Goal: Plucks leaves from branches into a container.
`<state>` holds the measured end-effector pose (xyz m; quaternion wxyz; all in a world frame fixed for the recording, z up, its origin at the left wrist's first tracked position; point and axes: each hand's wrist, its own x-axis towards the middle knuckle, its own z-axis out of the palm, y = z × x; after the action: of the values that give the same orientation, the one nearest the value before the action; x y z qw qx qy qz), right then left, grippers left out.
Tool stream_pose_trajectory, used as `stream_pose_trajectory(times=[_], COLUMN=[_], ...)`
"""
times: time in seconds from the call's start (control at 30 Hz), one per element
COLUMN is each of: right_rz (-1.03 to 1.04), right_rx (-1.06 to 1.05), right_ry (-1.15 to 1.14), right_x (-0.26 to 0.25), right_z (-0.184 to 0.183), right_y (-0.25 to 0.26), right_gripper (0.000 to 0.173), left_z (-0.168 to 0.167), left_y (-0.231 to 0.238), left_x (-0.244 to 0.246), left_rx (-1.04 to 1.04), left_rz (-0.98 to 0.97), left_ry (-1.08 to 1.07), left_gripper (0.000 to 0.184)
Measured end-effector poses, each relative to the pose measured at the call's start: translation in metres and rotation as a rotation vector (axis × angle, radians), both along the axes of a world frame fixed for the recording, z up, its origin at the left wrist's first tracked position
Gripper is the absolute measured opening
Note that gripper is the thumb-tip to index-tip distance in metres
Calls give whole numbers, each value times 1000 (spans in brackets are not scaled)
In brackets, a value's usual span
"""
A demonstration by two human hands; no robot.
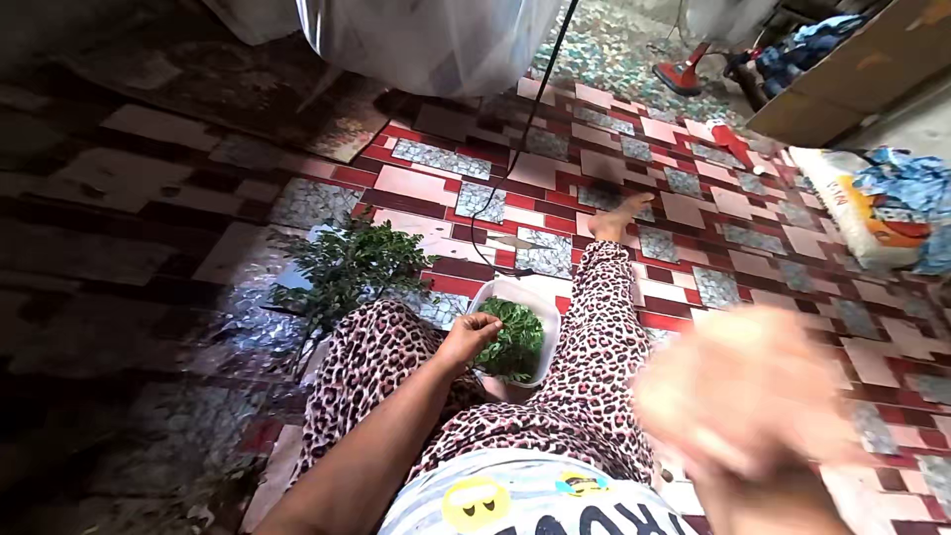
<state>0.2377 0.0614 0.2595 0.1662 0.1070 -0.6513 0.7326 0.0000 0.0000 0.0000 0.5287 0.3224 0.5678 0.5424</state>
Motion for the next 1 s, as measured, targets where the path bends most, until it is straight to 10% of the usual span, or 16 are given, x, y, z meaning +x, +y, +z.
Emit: stream_pose_trajectory(times=[0.13,0.3,0.57,1.0], right_rz=[-591,-882,-925,-1007], right_rx=[349,315,243,445], right_ry=[-127,-377,-225,-152], right_x=[-98,-97,-70,-64], right_z=[-146,-236,-274,-261], right_y=[59,74,48,43], right_gripper=[11,29,6,18], left_z=[-3,2,0,1], left_y=[1,3,12,12], left_x=[1,0,5,7], left_rx=[36,15,-37,-61], left_rz=[-29,14,172,187], left_ry=[-11,-77,-212,-187], left_gripper=[12,11,11,11])
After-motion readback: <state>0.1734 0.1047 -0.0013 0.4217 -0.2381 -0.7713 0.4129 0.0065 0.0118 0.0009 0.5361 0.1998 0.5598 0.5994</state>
